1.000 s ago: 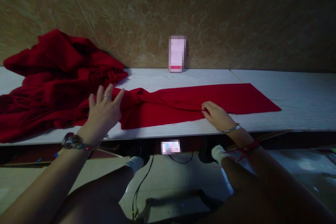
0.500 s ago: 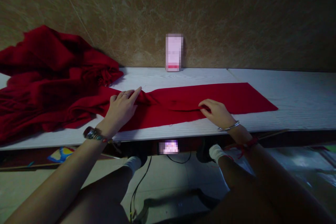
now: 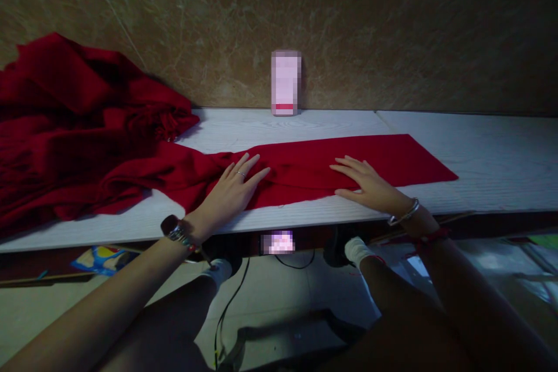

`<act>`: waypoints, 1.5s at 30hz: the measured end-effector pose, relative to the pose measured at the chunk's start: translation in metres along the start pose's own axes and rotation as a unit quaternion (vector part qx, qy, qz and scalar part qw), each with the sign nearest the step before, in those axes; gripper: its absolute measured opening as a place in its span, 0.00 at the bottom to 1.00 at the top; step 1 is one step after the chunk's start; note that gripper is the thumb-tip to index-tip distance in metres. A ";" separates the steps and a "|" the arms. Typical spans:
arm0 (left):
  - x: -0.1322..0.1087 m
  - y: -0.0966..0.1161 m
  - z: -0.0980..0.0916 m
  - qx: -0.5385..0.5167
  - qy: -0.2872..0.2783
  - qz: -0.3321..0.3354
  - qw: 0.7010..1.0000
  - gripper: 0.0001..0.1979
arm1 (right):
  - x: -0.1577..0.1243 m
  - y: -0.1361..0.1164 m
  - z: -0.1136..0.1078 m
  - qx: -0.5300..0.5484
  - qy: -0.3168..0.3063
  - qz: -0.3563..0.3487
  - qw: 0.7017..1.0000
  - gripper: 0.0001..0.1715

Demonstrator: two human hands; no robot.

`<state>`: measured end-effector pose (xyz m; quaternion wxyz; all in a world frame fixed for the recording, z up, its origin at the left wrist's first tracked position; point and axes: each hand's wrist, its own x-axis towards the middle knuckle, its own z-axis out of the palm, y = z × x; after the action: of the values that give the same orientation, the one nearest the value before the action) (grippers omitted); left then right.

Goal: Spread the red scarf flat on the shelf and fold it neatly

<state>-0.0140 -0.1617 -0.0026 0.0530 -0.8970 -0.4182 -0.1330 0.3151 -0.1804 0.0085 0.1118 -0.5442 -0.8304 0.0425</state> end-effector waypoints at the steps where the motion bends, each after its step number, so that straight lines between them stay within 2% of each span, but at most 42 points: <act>1: 0.001 -0.001 0.004 -0.009 -0.005 -0.006 1.000 0.23 | -0.003 0.007 -0.001 -0.004 -0.009 0.020 1.000 0.32; 3: 0.003 -0.004 0.010 -0.023 -0.010 -0.018 1.000 0.23 | -0.008 0.023 -0.001 -0.009 -0.021 0.066 0.998 0.33; 7: 0.015 -0.004 0.011 -0.022 -0.037 -0.015 0.999 0.24 | -0.012 0.047 0.004 -0.010 -0.005 0.135 0.991 0.27; 11: 0.040 0.010 0.009 0.009 -0.065 0.018 0.998 0.24 | -0.018 0.067 0.007 -0.021 0.016 0.193 0.981 0.29; 15: 0.067 0.031 0.000 0.024 -0.052 0.068 0.996 0.22 | -0.038 0.102 0.005 -0.023 0.055 0.217 0.974 0.29; 17: 0.072 0.033 -0.011 0.024 -0.023 0.074 0.997 0.21 | -0.049 0.121 0.003 -0.022 0.070 0.239 0.968 0.28; 19: 0.069 0.022 -0.022 0.028 0.019 0.038 0.999 0.21 | -0.056 0.135 -0.001 -0.019 0.074 0.251 0.965 0.27; 21: 0.059 0.001 -0.031 0.036 0.046 -0.047 0.997 0.21 | -0.056 0.138 -0.008 -0.020 0.073 0.248 0.966 0.27; 23: 0.045 -0.027 -0.034 0.035 0.015 -0.144 0.989 0.23 | -0.049 0.126 -0.017 -0.031 0.081 0.231 0.969 0.25; 24: 0.038 -0.040 -0.034 0.025 -0.021 -0.177 0.984 0.23 | -0.043 0.115 -0.021 -0.038 0.088 0.216 0.972 0.25; 26: 0.025 -0.063 -0.032 0.001 -0.071 -0.206 0.976 0.23 | -0.030 0.082 -0.027 -0.032 0.103 0.158 0.982 0.25; 28: 0.014 -0.077 -0.032 -0.014 -0.108 -0.233 0.966 0.24 | -0.016 0.042 -0.026 0.000 0.096 0.084 0.992 0.25; 31: 0.007 -0.081 -0.036 -0.031 -0.150 -0.247 0.957 0.26 | 0.001 -0.011 -0.014 0.032 0.042 -0.031 0.998 0.25; 34: 0.006 -0.072 -0.044 -0.050 -0.147 -0.249 0.956 0.30 | 0.012 -0.045 0.002 0.020 0.026 -0.102 0.994 0.23; 37: 0.009 -0.063 -0.049 -0.064 -0.138 -0.204 0.967 0.33 | 0.020 -0.059 0.014 -0.009 0.036 -0.138 0.990 0.19; 40: 0.009 -0.059 -0.048 -0.040 -0.150 -0.140 0.978 0.33 | 0.027 -0.062 0.022 -0.021 0.036 -0.162 0.986 0.15; 42: 0.009 -0.057 -0.048 0.013 -0.137 -0.166 0.976 0.27 | 0.030 -0.060 0.025 -0.011 0.036 -0.174 0.984 0.14; 45: 0.010 -0.051 -0.051 0.099 -0.041 -0.218 0.970 0.24 | 0.031 -0.057 0.025 0.034 0.055 -0.163 0.984 0.12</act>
<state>-0.0573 -0.1320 0.0480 0.0941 -0.7794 -0.6163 -0.0619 0.2461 -0.1738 -0.0006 0.1815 -0.3985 -0.8988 0.0221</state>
